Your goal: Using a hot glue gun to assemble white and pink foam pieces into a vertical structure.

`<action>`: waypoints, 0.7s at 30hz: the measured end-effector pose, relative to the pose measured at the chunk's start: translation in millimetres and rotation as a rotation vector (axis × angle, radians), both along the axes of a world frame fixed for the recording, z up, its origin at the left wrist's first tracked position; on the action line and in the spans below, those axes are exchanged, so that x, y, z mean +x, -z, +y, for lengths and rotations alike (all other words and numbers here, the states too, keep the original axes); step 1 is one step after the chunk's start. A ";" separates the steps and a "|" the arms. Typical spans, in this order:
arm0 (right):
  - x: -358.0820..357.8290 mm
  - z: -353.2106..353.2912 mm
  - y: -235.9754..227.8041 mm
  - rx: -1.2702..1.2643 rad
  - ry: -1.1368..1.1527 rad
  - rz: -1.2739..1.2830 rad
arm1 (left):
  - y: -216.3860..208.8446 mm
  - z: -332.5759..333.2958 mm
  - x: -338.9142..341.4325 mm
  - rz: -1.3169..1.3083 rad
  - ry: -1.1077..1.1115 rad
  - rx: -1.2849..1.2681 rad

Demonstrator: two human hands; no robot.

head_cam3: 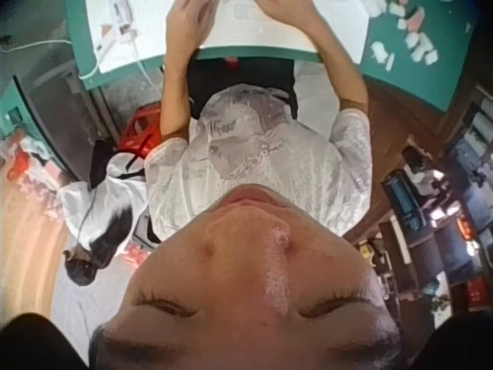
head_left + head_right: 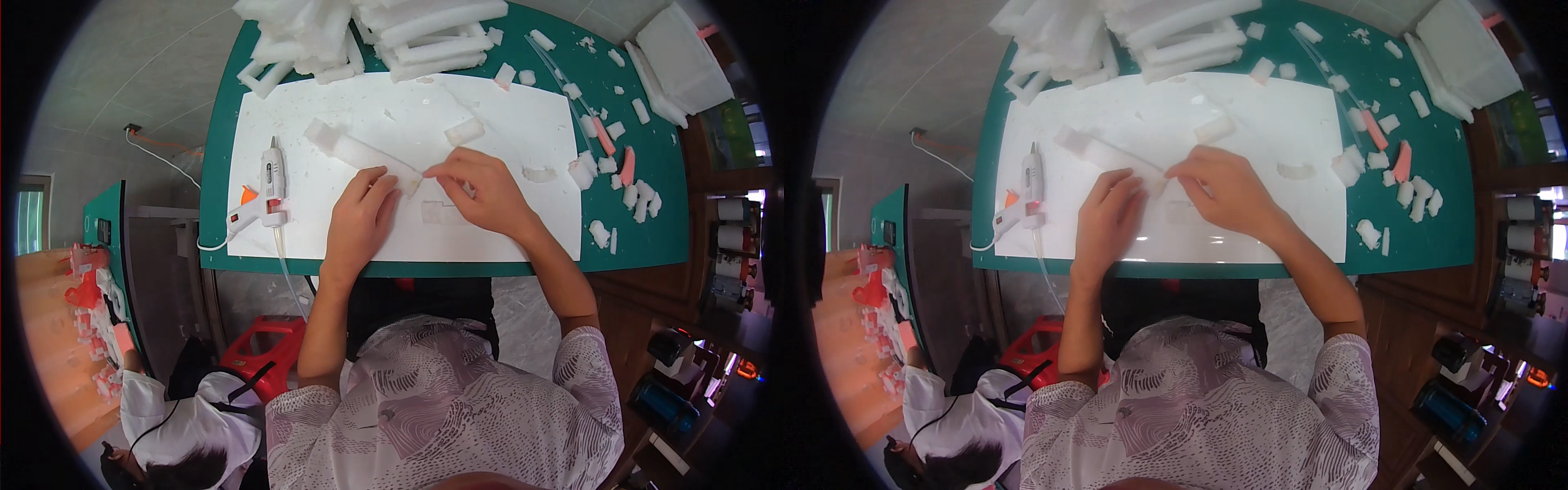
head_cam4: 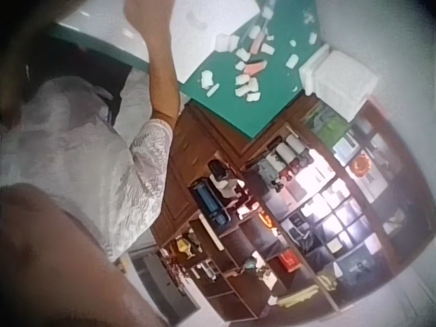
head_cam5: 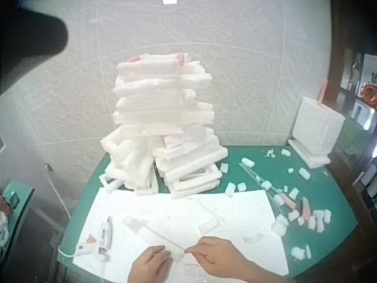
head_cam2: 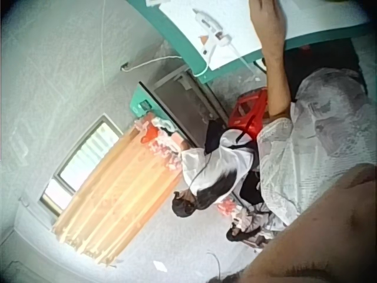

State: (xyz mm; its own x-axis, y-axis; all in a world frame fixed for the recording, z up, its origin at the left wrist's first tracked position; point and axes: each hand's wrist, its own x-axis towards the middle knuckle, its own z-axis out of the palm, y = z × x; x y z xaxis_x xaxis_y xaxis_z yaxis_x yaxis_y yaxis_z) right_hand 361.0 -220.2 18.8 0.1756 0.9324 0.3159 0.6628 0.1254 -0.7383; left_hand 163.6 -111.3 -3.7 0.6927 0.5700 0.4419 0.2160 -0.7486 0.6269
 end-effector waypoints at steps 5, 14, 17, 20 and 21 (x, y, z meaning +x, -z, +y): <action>-3.1 -5.0 4.4 -0.006 -0.091 -0.238 | -1.3 -0.3 1.5 0.014 0.001 -0.025; -8.5 -4.1 6.1 -0.033 -0.087 -0.352 | 0.3 0.3 0.1 0.011 0.005 -0.030; -10.1 -4.3 5.9 -0.036 -0.084 -0.384 | -0.1 0.6 0.6 0.016 0.007 -0.025; -11.3 -3.4 4.8 -0.024 -0.089 -0.419 | 0.7 0.2 1.2 0.013 -0.002 0.003; -11.4 -3.0 4.7 -0.018 -0.088 -0.412 | 0.7 -0.3 1.4 0.010 -0.009 0.005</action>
State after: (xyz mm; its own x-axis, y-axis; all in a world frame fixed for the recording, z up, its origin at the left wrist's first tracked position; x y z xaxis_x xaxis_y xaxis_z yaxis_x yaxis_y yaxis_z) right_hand 349.7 -223.2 14.1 -0.0424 0.9442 0.3267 0.8905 0.1839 -0.4161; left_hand 165.0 -111.6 -4.3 0.6920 0.5740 0.4378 0.2292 -0.7498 0.6207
